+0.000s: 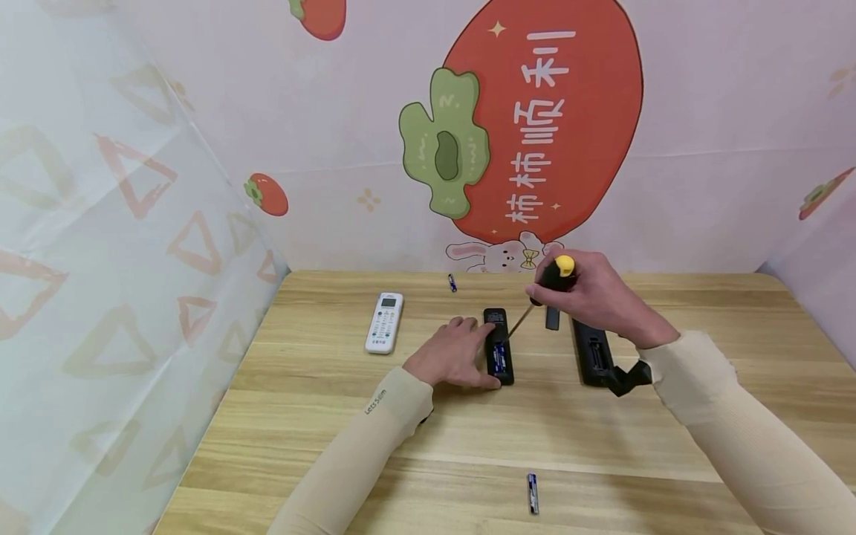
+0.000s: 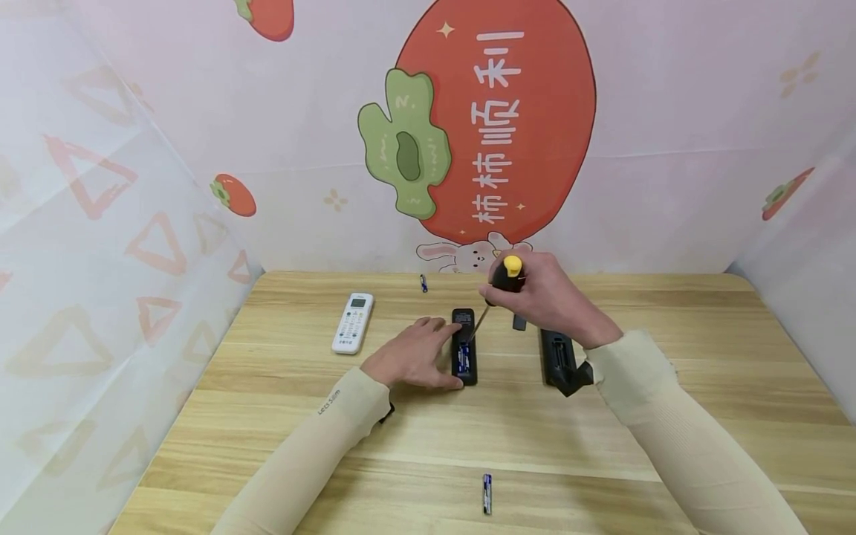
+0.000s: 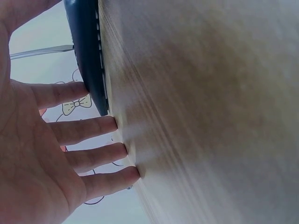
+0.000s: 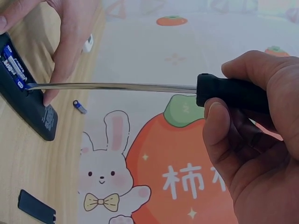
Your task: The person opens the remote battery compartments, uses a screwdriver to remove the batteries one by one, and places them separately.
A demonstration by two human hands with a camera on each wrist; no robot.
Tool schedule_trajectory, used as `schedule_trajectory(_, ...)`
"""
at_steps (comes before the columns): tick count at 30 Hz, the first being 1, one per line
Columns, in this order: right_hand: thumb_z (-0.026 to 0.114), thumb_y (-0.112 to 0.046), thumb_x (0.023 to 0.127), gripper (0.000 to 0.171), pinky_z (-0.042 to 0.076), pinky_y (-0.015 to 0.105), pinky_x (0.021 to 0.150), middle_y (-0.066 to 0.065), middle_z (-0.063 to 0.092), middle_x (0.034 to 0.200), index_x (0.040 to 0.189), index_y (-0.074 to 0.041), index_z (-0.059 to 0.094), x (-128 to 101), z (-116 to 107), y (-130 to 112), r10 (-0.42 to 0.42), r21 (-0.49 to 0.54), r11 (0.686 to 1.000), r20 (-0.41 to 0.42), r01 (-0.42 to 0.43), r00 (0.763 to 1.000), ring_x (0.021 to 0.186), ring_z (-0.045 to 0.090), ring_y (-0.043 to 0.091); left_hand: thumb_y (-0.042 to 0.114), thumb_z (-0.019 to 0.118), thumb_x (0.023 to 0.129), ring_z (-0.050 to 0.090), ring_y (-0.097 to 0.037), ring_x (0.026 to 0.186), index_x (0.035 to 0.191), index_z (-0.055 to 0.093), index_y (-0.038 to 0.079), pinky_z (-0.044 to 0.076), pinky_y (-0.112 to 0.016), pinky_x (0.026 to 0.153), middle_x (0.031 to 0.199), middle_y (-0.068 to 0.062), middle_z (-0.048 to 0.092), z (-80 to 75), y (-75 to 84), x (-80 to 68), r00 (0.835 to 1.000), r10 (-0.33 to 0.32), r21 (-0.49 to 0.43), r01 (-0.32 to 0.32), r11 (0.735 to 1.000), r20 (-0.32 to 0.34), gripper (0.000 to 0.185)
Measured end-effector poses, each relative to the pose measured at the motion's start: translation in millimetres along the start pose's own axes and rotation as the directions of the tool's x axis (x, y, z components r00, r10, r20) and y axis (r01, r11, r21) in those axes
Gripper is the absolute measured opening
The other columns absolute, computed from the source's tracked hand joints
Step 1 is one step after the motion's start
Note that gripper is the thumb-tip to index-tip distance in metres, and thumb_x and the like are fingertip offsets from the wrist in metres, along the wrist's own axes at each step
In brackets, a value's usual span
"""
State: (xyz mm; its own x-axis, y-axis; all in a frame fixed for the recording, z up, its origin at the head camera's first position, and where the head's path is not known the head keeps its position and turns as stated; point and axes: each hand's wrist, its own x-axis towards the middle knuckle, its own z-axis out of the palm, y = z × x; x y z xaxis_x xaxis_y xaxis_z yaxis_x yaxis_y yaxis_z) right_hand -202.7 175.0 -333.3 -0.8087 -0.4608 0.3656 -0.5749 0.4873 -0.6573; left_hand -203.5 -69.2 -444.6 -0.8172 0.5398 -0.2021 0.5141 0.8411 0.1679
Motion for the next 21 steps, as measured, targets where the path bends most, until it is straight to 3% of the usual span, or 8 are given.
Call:
schedule_trajectory(8,0.078,-0.020,0.092,0.016,0.056,0.028,0.066,0.003,0.065,0.093,0.098,-0.012,0.065,4.3,1.8,-0.6,0.070,-0.023,0.997,0.007,-0.069,0.998,0.074,0.064,0.019,0.070,0.073,0.078,0.043,-0.033,0.139,0.157,0.039,0.018,0.037,-0.049,0.113,0.152,-0.013,0.047,0.3,0.7,0.2,1.000,0.006,-0.002,-0.006,1.000,-0.006,0.101)
schedule_trajectory(17,0.083,-0.011,0.086,0.020,0.052,0.028,0.063,-0.006,0.063,0.089,0.094,-0.016,0.065,1.1,6.6,-0.3,-0.086,-0.044,0.995,0.015,0.087,0.996,0.070,0.060,0.012,0.070,0.072,0.077,0.043,-0.033,0.138,0.157,0.039,0.018,0.038,-0.048,0.112,0.151,-0.013,0.048,0.6,0.3,1.2,1.000,0.008,0.002,-0.008,1.000,-0.007,0.101)
schedule_trajectory(21,0.083,-0.011,0.085,0.020,0.051,0.027,0.062,-0.006,0.063,0.087,0.093,-0.016,0.066,1.6,6.3,0.0,-0.103,-0.052,0.993,0.028,0.104,0.994,0.069,0.058,0.011,0.071,0.072,0.077,0.043,-0.032,0.138,0.157,0.039,0.018,0.038,-0.048,0.112,0.151,-0.012,0.047,1.2,-0.3,1.6,1.000,0.000,0.008,0.000,1.000,-0.004,0.101)
